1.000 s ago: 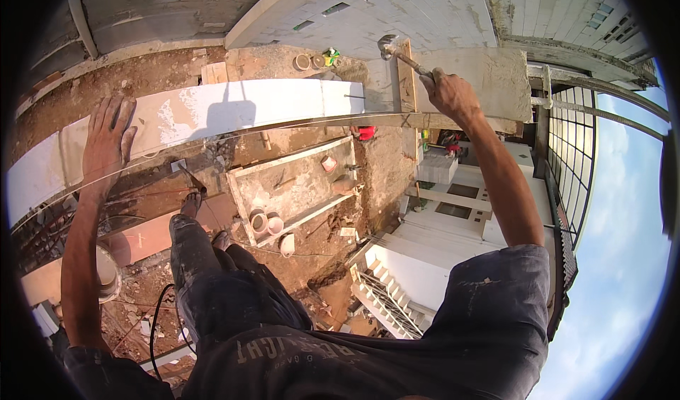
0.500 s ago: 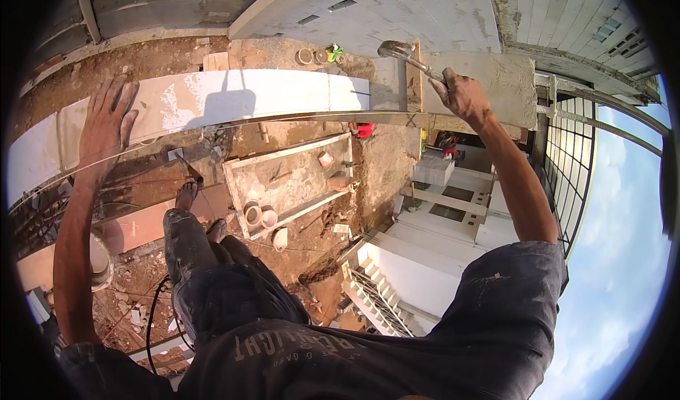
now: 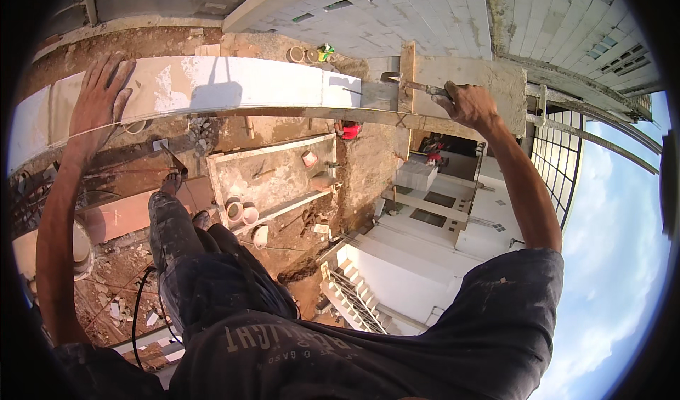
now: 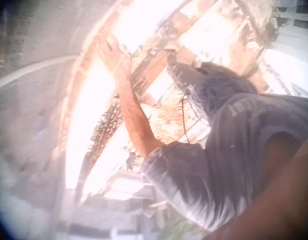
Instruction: The person measures a wall section with a tape measure, then uses a trowel to scoop and apply cement from a bucket onto the wall surface. The person smooths the applied cement along the wall.
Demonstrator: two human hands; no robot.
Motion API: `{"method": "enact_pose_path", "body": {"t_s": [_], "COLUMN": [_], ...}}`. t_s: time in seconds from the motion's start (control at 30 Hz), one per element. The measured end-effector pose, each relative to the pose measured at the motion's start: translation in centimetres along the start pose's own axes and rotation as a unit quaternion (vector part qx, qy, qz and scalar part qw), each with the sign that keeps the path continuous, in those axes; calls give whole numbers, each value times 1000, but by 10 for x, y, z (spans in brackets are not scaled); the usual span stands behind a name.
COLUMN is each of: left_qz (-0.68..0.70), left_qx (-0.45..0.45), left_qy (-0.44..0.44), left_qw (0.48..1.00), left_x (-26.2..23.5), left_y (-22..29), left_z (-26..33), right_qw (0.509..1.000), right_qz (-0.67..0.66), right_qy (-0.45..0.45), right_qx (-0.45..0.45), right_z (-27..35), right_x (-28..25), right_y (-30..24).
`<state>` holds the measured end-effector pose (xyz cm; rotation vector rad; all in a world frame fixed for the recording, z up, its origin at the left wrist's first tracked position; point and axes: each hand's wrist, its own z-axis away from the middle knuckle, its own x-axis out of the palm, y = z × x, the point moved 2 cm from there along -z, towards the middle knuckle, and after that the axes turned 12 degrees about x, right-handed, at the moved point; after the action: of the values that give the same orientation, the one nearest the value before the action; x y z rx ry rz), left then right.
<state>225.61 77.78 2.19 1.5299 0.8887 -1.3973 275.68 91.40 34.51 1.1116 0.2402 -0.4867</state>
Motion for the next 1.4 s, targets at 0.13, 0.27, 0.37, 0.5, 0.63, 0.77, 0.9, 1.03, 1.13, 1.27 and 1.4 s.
{"method": "enact_pose_path", "body": {"t_s": [0.13, 0.27, 0.37, 0.5, 0.63, 0.77, 0.9, 1.03, 1.13, 1.27, 1.4], "left_qz": [-1, -14, -20, -18, -4, 14, 36, 35, 12, 11, 4], "left_qx": [-6, -5, -12, -19, -13, -8, 10, 22, 43, 78, 88], "left_qy": [3, 11, 6, 1, 10, -8, -8, 4, 22, 50, 56], "left_qw": [1000, 1000, 1000, 1000, 1000, 1000, 999, 999, 999, 996, 995], "left_x": [6, 10, 12, 13, 9, 1, -6, -5, -3, -3, -4], "left_y": [-1, -2, -1, 0, 0, 1, 3, 2, 2, 3, 4], "left_z": [2, 2, 2, 3, 2, 0, -2, -3, -3, -6, -7], "right_qw": [998, 993, 999, 998, 996, 917, 567, 311, 35, -223, -503], "right_qz": [44, 103, 45, -5, -67, -296, -746, -863, -947, -905, -826], "right_qy": [-7, -44, -14, 9, -11, 149, 229, 215, 39, 22, 140], "right_qx": [-50, -27, -25, -69, 54, 224, 262, 334, 316, 362, 213], "right_z": [-3, -13, -11, -8, 11, 76, 150, 184, 151, 58, -23], "right_x": [4, 0, -9, -22, -12, 39, 119, 152, 136, 84, 45], "right_y": [-6, -10, -18, -33, -29, -27, -105, -251, -334, -344, -315]}}
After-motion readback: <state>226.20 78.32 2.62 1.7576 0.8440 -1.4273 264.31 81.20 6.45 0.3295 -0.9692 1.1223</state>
